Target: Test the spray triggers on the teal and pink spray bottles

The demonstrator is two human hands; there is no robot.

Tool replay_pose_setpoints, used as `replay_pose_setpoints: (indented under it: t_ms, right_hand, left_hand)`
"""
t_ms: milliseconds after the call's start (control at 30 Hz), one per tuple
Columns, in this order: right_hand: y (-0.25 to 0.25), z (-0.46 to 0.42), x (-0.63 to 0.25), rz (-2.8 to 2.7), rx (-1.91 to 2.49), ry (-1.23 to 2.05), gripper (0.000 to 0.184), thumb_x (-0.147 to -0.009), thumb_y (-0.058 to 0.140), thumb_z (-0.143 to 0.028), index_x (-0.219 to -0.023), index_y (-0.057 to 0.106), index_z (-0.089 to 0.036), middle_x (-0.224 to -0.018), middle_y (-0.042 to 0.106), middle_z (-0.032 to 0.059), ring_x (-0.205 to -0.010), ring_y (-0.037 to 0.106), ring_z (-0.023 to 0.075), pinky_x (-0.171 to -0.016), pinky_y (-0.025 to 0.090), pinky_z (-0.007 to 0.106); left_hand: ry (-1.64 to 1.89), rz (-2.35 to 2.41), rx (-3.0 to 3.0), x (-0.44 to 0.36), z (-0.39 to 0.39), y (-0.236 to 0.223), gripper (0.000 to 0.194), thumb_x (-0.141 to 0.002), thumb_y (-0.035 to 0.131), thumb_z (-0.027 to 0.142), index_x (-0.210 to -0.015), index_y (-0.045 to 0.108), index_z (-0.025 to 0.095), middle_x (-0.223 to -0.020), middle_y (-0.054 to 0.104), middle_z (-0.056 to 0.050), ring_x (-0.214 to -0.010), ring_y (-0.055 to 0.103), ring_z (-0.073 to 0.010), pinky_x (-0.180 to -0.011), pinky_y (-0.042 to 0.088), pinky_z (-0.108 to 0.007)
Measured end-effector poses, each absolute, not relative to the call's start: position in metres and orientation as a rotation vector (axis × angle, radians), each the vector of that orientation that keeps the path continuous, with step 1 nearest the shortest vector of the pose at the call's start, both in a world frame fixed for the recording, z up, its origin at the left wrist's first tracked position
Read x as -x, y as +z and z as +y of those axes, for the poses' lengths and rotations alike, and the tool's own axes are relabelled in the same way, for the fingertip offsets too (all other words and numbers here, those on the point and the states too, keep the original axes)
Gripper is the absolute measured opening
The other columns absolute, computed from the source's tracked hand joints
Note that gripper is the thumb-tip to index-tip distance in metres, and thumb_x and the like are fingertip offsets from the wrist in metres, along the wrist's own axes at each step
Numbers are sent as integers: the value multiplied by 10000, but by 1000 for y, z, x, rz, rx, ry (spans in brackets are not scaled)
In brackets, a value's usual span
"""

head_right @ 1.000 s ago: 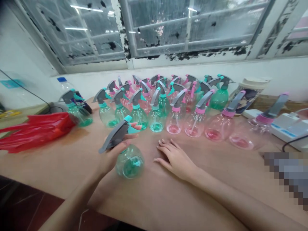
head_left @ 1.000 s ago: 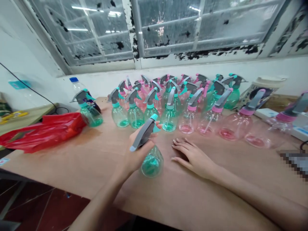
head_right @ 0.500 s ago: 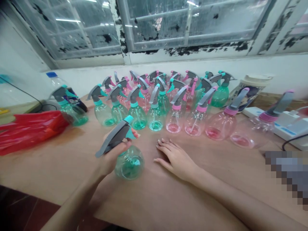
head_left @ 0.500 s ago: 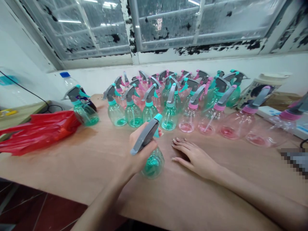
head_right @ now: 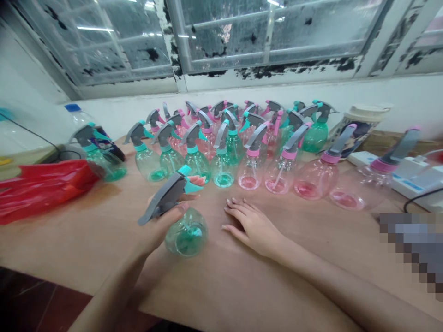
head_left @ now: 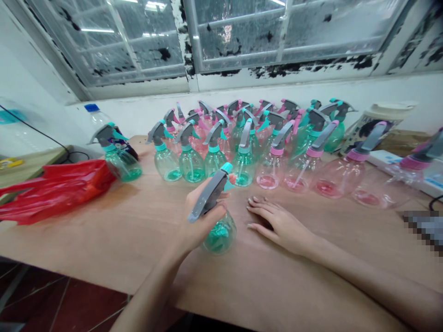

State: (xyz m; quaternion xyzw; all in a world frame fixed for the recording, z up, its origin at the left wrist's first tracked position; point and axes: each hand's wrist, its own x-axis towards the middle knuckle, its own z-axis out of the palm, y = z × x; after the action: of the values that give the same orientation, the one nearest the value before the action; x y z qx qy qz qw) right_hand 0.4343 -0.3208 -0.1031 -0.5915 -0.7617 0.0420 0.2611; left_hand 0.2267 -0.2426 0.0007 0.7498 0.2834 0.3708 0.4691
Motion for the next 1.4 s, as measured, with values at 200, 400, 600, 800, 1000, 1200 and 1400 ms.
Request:
replay_pose_setpoints:
  t_ms: [200,400,600,800,1000,1200,1400]
  right_hand:
    - [-103,-321,-434,-2065,1596,117,421,-951,508,-435,-1281,615,-196,-1382,584,117,-1317,500,280,-1108,386,531]
    - [-103,-321,-434,-2065,1598,113,420,-955,500,-439,-1275,616,-193,-1378,588,117,-1320,496,279,-1108,386,528]
    - [-101,-321,-434,-2087,1619,107,441,-961,488,-452,-1273,611,-166,-1391,576,121,-1333,482,272,-1125,370,513]
    - [-104,-321,-434,-2081,1607,95,440,-956,500,-448,-1272,611,-162,-1385,581,126,-1325,490,277,-1117,381,516]
    - [-105,-320,-435,-2105,1608,71,449,-956,500,-442,-1267,609,-136,-1374,588,135,-1315,501,289,-1101,406,520]
    - [-105,-320,-435,-2114,1605,50,448,-960,490,-447,-1261,610,-138,-1373,588,134,-1309,508,287,-1099,411,522]
    - [-106,-320,-435,-2109,1599,47,441,-959,492,-446,-1259,613,-145,-1378,584,132,-1311,506,285,-1100,409,523]
  left_hand:
    - [934,627,-1856,-226,-243,0,476,-731,556,192,-1199,638,222,-1287,650,-64,-1164,624,-272,-976,535,-382]
    - [933,647,-1874,-226,-243,0,484,-742,555,196,-1219,630,233,-1288,654,-60,-1134,641,-271,-954,539,-391]
    - [911,653,-1862,-224,-241,-2,488,-749,561,236,-1233,616,224,-1257,669,-64,-1062,669,-256,-902,551,-363]
    - [912,643,-1869,-222,-240,-5,408,-792,555,239,-1194,625,226,-1259,660,-50,-1019,668,-225,-887,528,-339]
    - [935,627,-1910,-223,-240,-1,309,-758,556,223,-1041,679,223,-1128,687,-44,-922,652,-223,-822,512,-348]
    - [990,713,-1922,-223,-241,-1,202,-737,550,230,-898,671,220,-898,688,-28,-787,623,-201,-756,506,-348]
    - [962,669,-1877,-226,-246,5,348,-755,547,222,-1078,678,231,-1078,717,-46,-1101,631,-265,-982,502,-400]
